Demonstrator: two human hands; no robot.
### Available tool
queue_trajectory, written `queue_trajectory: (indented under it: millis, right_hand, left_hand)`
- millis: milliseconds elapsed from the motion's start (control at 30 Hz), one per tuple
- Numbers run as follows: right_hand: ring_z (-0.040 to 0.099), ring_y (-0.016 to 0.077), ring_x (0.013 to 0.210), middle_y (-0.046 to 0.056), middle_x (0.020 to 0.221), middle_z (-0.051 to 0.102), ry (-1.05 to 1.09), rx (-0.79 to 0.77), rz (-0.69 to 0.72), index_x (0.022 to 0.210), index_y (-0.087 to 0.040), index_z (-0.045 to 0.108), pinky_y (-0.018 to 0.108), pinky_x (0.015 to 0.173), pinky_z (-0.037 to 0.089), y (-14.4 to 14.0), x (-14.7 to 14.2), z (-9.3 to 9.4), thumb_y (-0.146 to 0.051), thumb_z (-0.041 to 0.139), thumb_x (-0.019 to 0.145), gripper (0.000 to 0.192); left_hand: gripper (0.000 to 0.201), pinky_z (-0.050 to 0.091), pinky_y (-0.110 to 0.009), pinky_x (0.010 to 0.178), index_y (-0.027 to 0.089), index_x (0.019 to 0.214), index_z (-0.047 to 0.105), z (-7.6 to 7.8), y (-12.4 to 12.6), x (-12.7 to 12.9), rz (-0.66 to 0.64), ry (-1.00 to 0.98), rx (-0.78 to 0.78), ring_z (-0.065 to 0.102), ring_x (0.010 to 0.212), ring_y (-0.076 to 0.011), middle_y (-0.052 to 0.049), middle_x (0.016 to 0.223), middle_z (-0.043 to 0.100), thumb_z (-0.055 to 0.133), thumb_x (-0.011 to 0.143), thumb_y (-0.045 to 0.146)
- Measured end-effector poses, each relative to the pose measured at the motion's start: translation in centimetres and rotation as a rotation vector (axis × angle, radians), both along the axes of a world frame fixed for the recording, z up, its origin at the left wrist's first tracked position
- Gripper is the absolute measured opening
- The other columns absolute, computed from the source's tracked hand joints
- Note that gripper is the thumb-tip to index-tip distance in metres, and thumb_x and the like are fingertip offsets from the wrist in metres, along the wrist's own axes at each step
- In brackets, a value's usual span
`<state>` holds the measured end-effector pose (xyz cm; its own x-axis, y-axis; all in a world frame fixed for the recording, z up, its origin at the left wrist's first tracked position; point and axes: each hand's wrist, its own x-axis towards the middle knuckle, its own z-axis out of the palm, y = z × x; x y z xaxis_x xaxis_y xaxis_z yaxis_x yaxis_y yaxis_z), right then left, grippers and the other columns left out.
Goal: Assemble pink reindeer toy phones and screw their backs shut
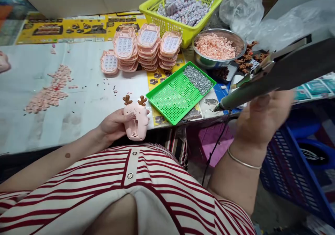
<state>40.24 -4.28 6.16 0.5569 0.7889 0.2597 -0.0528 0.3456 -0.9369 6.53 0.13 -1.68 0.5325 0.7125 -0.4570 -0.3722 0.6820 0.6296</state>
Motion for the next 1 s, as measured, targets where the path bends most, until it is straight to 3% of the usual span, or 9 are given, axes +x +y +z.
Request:
queue_trajectory:
  millis: [67, 167, 233, 367, 500, 633, 867, 1000]
  right_hand:
    - [0.079, 0.0178, 0.079, 0.005, 0.093, 0.083, -0.123, 0.003, 0.180, 0.103, -0.027, 0.082, 0.030, 0.068, 0.054, 1.0, 0.1, 0.1, -0.056, 0.085, 0.063, 0.050]
    - [0.074, 0.0121, 0.065, 0.004, 0.101, 0.082, -0.224, 0.089, 0.350, 0.102, -0.027, 0.081, 0.029, 0.057, 0.051, 2.5, -1.4, -0.2, -0.054, 0.083, 0.070, 0.041]
    - [0.071, 0.0076, 0.063, 0.000, 0.103, 0.080, -0.240, 0.170, 0.334, 0.099, -0.029, 0.080, 0.026, 0.056, 0.048, 3.5, -3.2, -0.5, -0.051, 0.083, 0.072, 0.035]
    - [0.066, 0.0079, 0.055, -0.006, 0.068, 0.068, -0.288, 0.196, 0.313, 0.102, -0.027, 0.075, 0.022, 0.054, 0.050, 5.1, -7.3, -1.5, -0.039, 0.084, 0.077, 0.030]
    - [0.056, 0.0077, 0.047, -0.009, 0.062, 0.056, -0.243, 0.260, 0.370, 0.107, -0.032, 0.071, 0.023, 0.047, 0.047, 5.8, -10.0, -3.2, -0.037, 0.079, 0.083, 0.026]
    - [0.053, 0.0101, 0.049, -0.009, 0.065, 0.054, -0.279, 0.259, 0.370, 0.107, -0.037, 0.067, 0.027, 0.050, 0.046, 5.8, -10.8, -4.2, -0.042, 0.077, 0.085, 0.024]
    - [0.058, 0.0152, 0.057, -0.002, 0.076, 0.059, -0.374, 0.007, 0.317, 0.105, -0.034, 0.064, 0.034, 0.058, 0.054, 5.9, -10.7, -5.4, -0.066, 0.070, 0.081, 0.041]
    - [0.061, 0.0159, 0.063, -0.002, 0.078, 0.060, -0.380, 0.072, 0.271, 0.104, -0.033, 0.066, 0.037, 0.067, 0.058, 6.0, -10.9, -5.7, -0.065, 0.073, 0.079, 0.041]
  left_hand:
    - [0.044, 0.060, -0.032, 0.073, 0.010, 0.099, 0.077, 0.0, -0.1, 0.2, -0.010, 0.026, -0.009, 0.073, 0.075, -0.0227, -0.012, 0.087, 0.078, 0.094, 0.061, 0.026]
    - [0.044, 0.060, -0.032, 0.076, 0.010, 0.100, 0.076, 0.1, -0.2, 0.0, -0.042, 0.047, -0.031, 0.073, 0.078, -0.0225, -0.013, 0.090, 0.078, 0.093, 0.065, 0.028]
    - [0.044, 0.060, -0.030, 0.075, 0.010, 0.102, 0.076, 0.1, -0.4, -0.2, -0.052, 0.058, -0.056, 0.073, 0.078, -0.0216, -0.012, 0.091, 0.078, 0.093, 0.066, 0.027]
    - [0.048, 0.060, -0.028, 0.073, 0.010, 0.105, 0.075, 0.1, -0.6, -0.6, -0.007, 0.100, -0.080, 0.073, 0.078, -0.0207, -0.012, 0.092, 0.078, 0.094, 0.064, 0.025]
    - [0.041, 0.061, -0.029, 0.074, 0.010, 0.101, 0.075, 0.1, -0.4, -0.7, 0.058, 0.094, -0.089, 0.073, 0.079, -0.0212, -0.011, 0.090, 0.078, 0.093, 0.066, 0.025]
    - [0.038, 0.062, -0.030, 0.075, 0.011, 0.100, 0.076, 0.0, 0.0, -0.8, 0.061, 0.062, -0.126, 0.073, 0.080, -0.0220, -0.011, 0.092, 0.079, 0.091, 0.069, 0.025]
    - [0.036, 0.062, -0.029, 0.071, 0.012, 0.099, 0.075, 0.2, 0.2, -0.8, 0.040, 0.052, -0.122, 0.073, 0.077, -0.0216, -0.011, 0.089, 0.078, 0.091, 0.069, 0.025]
    - [0.038, 0.063, -0.030, 0.073, 0.012, 0.101, 0.075, 0.1, 0.2, -0.8, 0.048, 0.060, -0.137, 0.073, 0.079, -0.0219, -0.011, 0.091, 0.078, 0.091, 0.068, 0.024]
